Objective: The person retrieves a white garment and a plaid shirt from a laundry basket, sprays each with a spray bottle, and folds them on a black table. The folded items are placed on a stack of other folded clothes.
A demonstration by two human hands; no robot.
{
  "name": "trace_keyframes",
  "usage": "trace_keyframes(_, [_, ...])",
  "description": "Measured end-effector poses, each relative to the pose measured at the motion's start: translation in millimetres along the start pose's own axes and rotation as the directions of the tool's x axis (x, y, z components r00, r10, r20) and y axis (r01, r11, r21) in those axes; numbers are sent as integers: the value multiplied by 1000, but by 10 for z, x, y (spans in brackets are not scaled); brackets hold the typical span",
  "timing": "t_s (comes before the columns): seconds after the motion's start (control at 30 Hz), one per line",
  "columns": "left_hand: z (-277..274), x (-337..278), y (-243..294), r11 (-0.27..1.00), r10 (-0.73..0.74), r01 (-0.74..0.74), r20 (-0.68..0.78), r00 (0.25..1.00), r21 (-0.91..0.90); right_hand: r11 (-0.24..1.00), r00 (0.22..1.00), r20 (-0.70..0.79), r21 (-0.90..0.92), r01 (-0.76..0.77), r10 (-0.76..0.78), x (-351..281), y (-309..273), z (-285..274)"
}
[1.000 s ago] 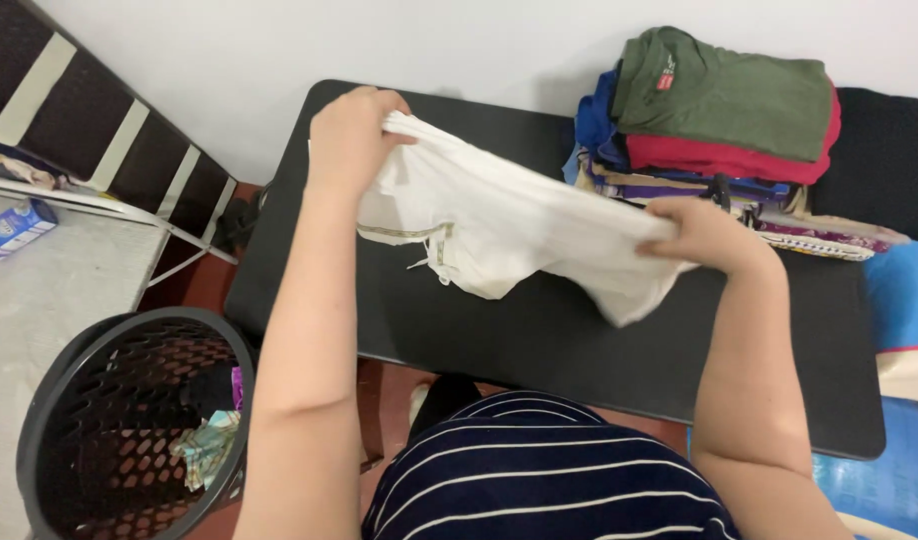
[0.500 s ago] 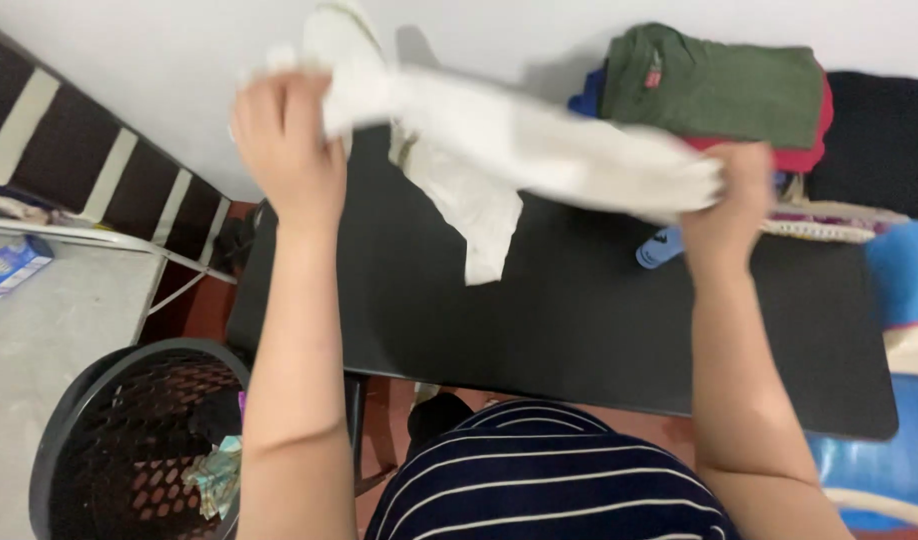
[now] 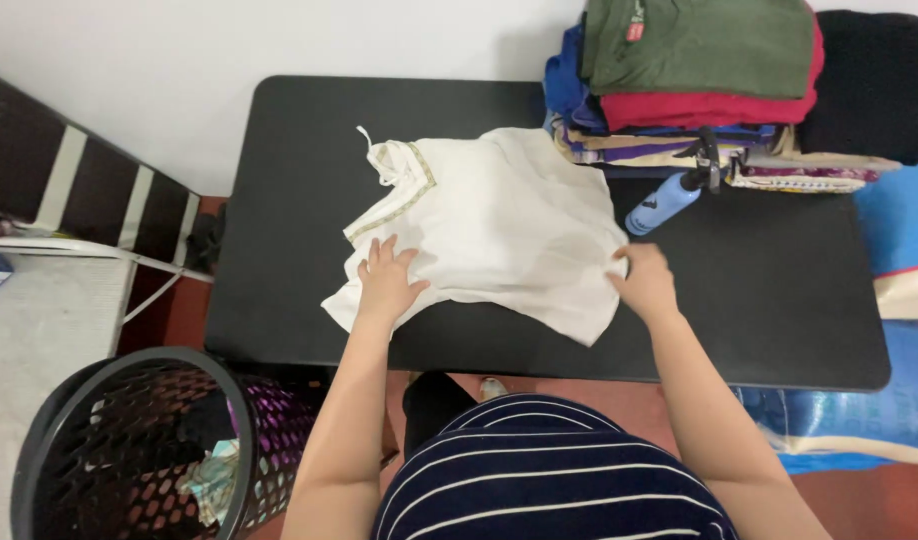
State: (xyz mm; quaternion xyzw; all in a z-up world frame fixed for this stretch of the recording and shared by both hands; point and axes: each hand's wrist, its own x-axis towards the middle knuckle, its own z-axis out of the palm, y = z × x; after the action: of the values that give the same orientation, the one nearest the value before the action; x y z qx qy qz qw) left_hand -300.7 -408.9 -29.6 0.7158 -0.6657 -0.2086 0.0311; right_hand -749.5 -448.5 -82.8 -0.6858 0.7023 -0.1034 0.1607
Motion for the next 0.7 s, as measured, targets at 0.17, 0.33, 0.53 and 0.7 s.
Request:
trace_keyframes(0.17, [2,83,137,995,51,-54,-31,998,-86,963,847,-520,268,41,108,298,263,-169])
trace_keyframes(0.33, [133,190,61,995,37,-36,17,999,-98,718,824,-539,643,265,178,1013,904,-14])
trace_keyframes(0.53, [206,216,-1,989,27,-25,15,1000,-143,660,904,-319,749,57,284,1151,372,-134])
trace_keyframes(0.7, [487,311,-255,989,-55,57,17,998,-139,880,917,-394,409,240,-66,683,-533,-218])
